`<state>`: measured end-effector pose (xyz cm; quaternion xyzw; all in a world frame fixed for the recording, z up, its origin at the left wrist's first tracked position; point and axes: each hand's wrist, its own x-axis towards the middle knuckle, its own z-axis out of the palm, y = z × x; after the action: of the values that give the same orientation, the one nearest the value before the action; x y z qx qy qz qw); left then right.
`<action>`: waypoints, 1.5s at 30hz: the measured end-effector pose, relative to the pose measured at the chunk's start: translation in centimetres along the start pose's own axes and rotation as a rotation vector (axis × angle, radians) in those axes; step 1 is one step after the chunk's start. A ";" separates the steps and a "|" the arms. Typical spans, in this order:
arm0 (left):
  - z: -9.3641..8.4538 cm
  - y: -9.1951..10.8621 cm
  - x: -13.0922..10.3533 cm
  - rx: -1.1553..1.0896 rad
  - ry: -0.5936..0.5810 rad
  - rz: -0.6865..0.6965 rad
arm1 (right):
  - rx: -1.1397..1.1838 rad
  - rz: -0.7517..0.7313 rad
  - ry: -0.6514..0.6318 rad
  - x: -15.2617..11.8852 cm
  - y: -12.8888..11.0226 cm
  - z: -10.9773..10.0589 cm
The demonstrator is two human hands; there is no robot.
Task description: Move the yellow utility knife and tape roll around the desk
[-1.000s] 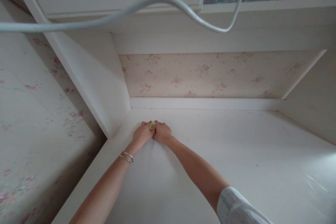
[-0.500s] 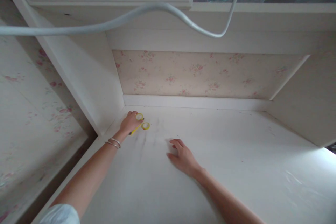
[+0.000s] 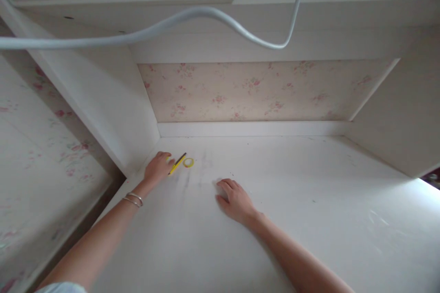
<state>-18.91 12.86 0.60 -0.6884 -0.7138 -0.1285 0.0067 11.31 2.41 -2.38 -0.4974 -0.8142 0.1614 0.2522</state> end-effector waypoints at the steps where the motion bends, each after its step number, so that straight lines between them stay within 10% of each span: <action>1: 0.2 0.9 -0.9 -0.001 -0.004 0.050 | -0.005 -0.003 -0.005 0.0 -0.1 0.0; 9: 2.2 5.7 -3.9 0.115 -0.060 0.180 | -0.062 -0.041 -0.011 -0.2 -0.6 -0.2; 26: 3.1 2.4 1.4 0.154 -0.023 0.137 | -0.132 -0.103 0.031 -0.2 -0.5 0.2; 32: 2.1 7.6 -2.5 -0.005 0.156 0.270 | -0.156 -0.127 0.042 -0.3 -0.6 0.0; 39: 1.9 16.2 -10.8 -0.435 -0.011 0.521 | -0.260 -0.188 0.004 -0.7 -0.5 0.9; 45: 2.1 17.4 -12.5 -0.599 -0.150 0.519 | -0.215 -0.169 -0.060 -1.0 0.4 1.3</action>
<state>-0.77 1.37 -0.76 -0.8248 -0.4456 -0.2743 -0.2142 11.20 1.66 -3.89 -0.4463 -0.8730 0.0662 0.1854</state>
